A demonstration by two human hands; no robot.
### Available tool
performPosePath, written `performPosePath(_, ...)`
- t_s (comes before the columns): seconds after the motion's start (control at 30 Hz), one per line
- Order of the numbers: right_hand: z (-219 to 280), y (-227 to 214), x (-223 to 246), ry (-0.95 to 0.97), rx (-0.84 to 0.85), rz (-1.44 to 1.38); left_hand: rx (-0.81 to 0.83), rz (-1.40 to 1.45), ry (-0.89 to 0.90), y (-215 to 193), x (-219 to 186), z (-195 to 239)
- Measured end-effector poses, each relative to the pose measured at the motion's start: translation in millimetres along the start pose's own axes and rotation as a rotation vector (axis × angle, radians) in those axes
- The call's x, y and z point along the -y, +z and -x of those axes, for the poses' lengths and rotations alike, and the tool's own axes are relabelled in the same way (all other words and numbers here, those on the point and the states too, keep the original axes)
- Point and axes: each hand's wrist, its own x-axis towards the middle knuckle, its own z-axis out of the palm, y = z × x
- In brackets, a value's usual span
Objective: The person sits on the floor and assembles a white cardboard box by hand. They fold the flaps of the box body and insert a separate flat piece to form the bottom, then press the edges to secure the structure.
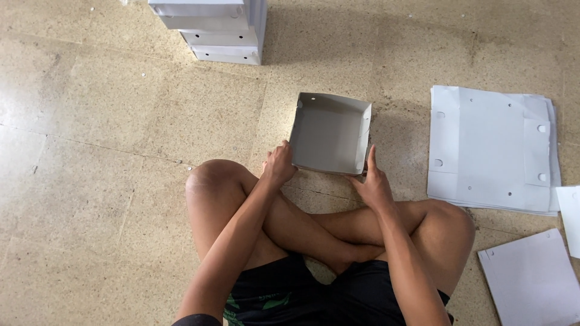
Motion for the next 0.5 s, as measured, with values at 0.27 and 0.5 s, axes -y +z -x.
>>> performPosePath(0.27, -13.3, 13.9, -14.2, -0.068, -0.045, 0.197, -0.065, -0.011, -0.001, 16.8, 7.0, -24.5)
performPosePath(0.5, -39.8, 39.1, -48.5, -0.184, 0.095, 0.250, -0.496, -0.102, -0.101, -7.7, -7.7, 4.3)
